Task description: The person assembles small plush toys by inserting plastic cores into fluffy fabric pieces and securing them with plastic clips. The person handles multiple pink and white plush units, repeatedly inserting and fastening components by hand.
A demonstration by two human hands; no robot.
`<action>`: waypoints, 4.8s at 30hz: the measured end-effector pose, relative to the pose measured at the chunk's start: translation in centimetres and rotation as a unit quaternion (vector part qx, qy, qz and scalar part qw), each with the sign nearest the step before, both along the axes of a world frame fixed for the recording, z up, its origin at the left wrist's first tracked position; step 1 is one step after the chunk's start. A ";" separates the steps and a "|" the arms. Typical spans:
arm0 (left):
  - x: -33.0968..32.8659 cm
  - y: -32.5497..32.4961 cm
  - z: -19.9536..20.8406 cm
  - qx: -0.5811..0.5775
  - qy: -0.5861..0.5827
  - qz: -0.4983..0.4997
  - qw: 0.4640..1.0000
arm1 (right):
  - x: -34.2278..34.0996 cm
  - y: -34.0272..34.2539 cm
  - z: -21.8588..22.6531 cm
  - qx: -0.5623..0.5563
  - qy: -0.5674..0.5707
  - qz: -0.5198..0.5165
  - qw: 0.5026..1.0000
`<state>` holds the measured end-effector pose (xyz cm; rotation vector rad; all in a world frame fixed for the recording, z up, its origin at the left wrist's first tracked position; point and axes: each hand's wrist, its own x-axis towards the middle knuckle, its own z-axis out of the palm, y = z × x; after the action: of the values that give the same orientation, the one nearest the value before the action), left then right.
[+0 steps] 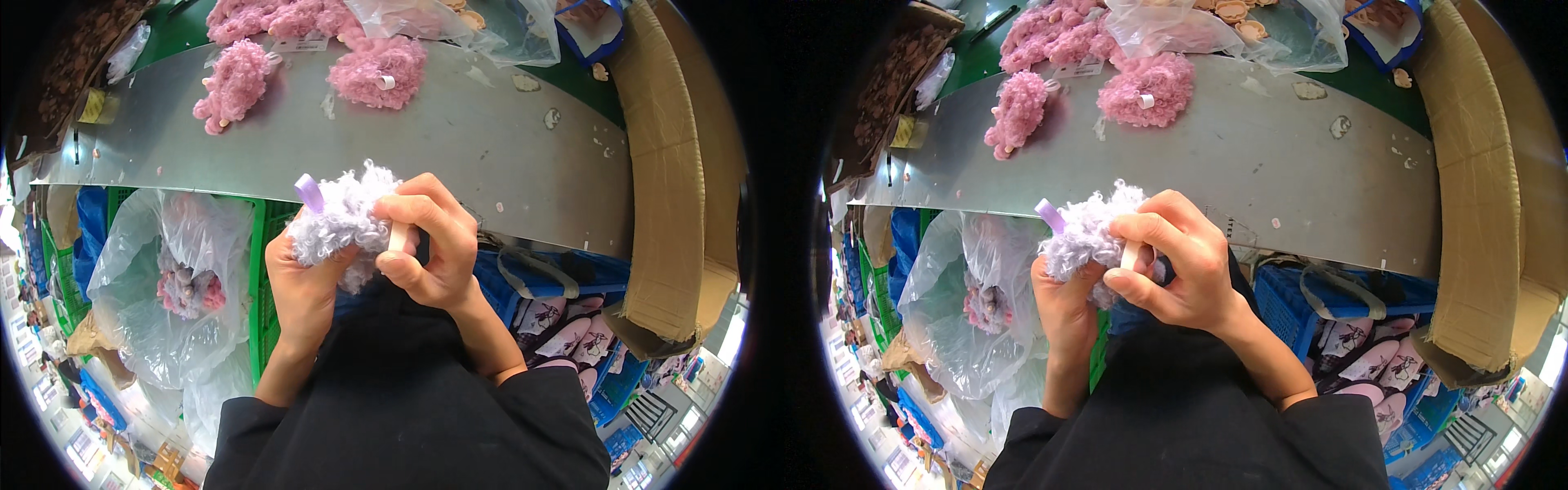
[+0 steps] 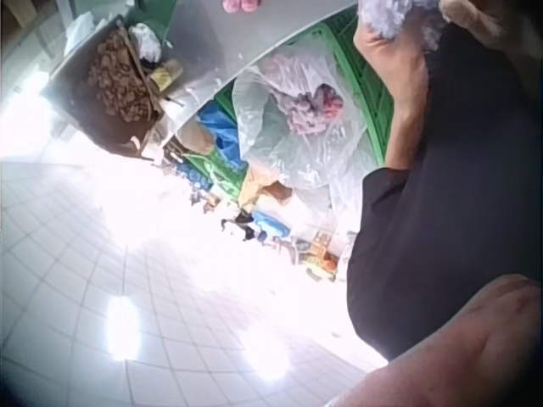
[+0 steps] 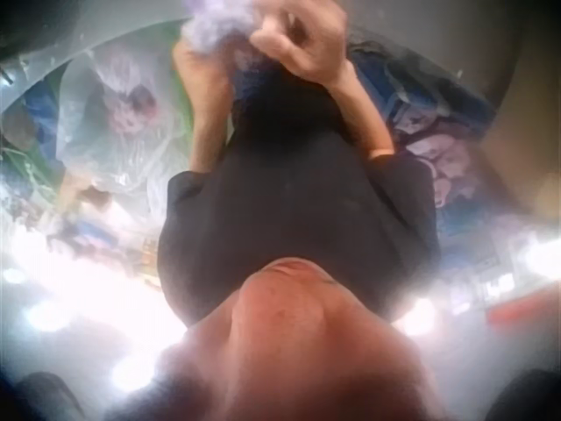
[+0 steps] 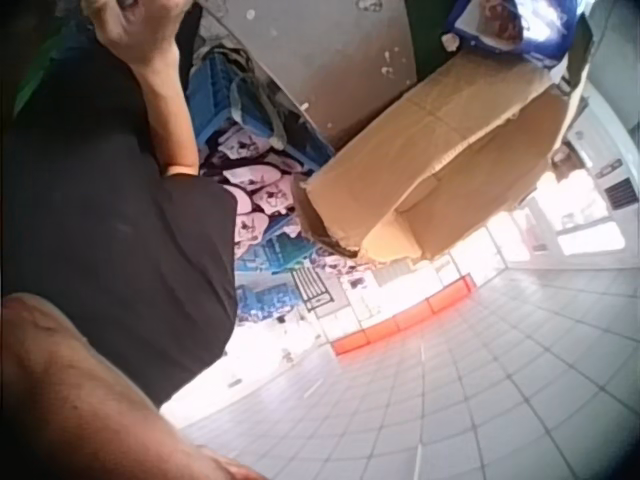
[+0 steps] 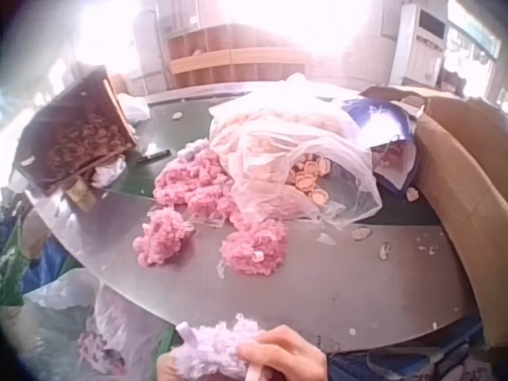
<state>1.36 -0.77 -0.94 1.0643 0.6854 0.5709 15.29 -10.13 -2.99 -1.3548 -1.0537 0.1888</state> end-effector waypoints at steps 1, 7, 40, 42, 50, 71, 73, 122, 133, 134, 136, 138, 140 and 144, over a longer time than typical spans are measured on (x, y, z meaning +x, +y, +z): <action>0.1 0.0 0.0 -0.002 0.002 -0.002 1.000 | 0.0 -0.1 0.1 -0.003 0.007 -0.003 1.000; 0.3 0.0 1.3 -0.066 -0.016 -0.069 0.995 | 0.5 -0.1 0.4 -0.010 -0.027 -0.036 0.999; 1.6 0.9 1.4 0.019 -0.049 -0.179 0.982 | 0.9 -2.3 0.8 -0.050 -0.003 -0.076 0.996; 1.6 1.2 1.9 0.000 -0.074 -0.185 0.980 | 2.4 -2.7 1.0 -0.065 -0.005 -0.014 0.998; 1.1 2.2 0.9 0.011 -0.102 -0.262 0.960 | 2.9 -4.2 0.4 -0.089 0.421 0.289 0.855; 3.6 1.0 -0.3 0.506 0.022 0.016 0.862 | -0.1 -1.0 2.3 -0.002 -0.075 -0.093 0.993; 3.5 1.3 -1.0 0.510 0.020 0.048 0.859 | -0.4 -1.6 2.8 -0.021 -0.080 -0.068 0.994; 1.5 0.4 -0.8 0.131 0.001 -0.160 0.978 | 5.7 -4.4 4.4 -0.205 -0.135 0.153 0.957; -0.9 1.3 -0.3 0.165 -0.004 0.035 0.986 | 32.6 -1.4 -1.5 -0.348 -0.337 -0.316 0.816; -1.2 1.4 -0.4 0.170 -0.013 0.051 0.984 | 33.3 -0.4 -2.1 -0.359 -0.369 -0.310 0.800; -1.4 1.3 -0.4 0.160 -0.023 0.056 0.985 | 35.3 -0.4 -3.3 -0.437 -0.413 -0.299 0.741; -1.8 1.2 0.0 0.140 -0.012 0.056 0.988 | 35.6 -0.2 -3.6 -0.421 -0.432 -0.304 0.737; -1.9 1.3 0.1 0.145 -0.029 0.034 0.988 | 35.7 0.4 -3.6 -0.376 -0.452 -0.343 0.733; -1.1 1.0 0.8 0.136 -0.041 0.045 0.989 | 34.7 -1.2 -3.3 -0.336 -0.361 -0.332 0.804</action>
<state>0.23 0.25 -0.15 1.2605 0.5960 0.7994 49.97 -11.34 -6.27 -2.4881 -1.0755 -0.5881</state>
